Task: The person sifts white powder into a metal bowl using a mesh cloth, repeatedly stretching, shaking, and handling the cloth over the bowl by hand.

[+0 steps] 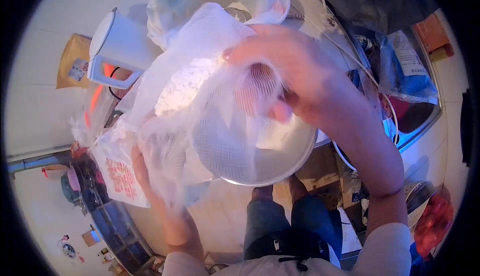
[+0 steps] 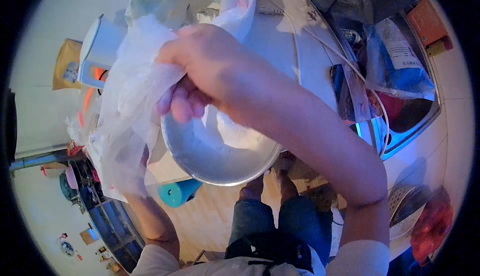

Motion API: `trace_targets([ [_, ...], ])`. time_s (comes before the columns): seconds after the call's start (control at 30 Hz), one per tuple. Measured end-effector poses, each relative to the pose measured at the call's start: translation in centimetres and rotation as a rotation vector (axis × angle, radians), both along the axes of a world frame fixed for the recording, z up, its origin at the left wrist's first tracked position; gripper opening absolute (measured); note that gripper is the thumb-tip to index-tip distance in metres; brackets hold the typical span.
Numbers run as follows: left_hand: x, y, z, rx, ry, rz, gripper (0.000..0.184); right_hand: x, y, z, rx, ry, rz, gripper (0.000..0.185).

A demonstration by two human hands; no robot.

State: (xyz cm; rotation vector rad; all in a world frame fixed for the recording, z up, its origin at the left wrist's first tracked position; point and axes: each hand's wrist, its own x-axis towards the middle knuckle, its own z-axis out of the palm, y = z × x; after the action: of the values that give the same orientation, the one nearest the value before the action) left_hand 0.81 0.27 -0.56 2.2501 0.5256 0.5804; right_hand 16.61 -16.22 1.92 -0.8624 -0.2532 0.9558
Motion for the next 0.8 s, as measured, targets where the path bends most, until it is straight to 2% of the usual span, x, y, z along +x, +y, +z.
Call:
trace_targets([
  [0.07, -0.1, -0.3, -0.2, -0.279, -0.126, 0.014, 0.040, -0.1, 0.1, 0.1, 0.021, -0.071, -0.019, 0.014],
  [0.23, 0.1, -1.4, 1.0, -0.011, 0.055, 0.055, 0.037, -0.2, -0.1, -0.6, 0.083, -0.115, 0.030, 0.016],
  [0.3, 0.8, -2.1, 1.8, -0.223, -0.079, 0.079, 0.036, -0.3, -0.2, -0.4, 0.069, -0.106, 0.014, 0.016],
  [0.37, 0.7, -3.2, 2.4, -0.763, -0.366, 0.121, 0.035, -0.1, -0.1, -0.4, 0.050, -0.109, 0.008, 0.016],
  [0.47, -0.5, 2.3, -0.7, 0.283, 0.213, 0.034, 0.033, 0.0, 0.0, -0.8, 0.032, -0.132, -0.008, 0.016],
  [0.53, 0.0, -0.4, 0.4, -0.321, -0.134, 0.089, 0.034, -0.4, -0.4, -0.3, 0.042, -0.126, -0.013, 0.016],
  [0.6, 0.2, -1.1, 0.7, -0.677, -0.261, 0.243, 0.033, -0.3, -0.3, -0.4, 0.030, -0.132, -0.023, 0.016],
  [0.67, 0.9, 0.8, -0.4, -0.790, -0.188, 0.468, 0.031, 0.0, 0.0, -1.1, 0.013, -0.145, -0.030, 0.016],
  [0.8, -0.2, 0.9, -0.6, -0.995, -0.264, 0.147, 0.030, -0.4, -0.1, -1.3, -0.003, -0.134, -0.048, 0.016],
])
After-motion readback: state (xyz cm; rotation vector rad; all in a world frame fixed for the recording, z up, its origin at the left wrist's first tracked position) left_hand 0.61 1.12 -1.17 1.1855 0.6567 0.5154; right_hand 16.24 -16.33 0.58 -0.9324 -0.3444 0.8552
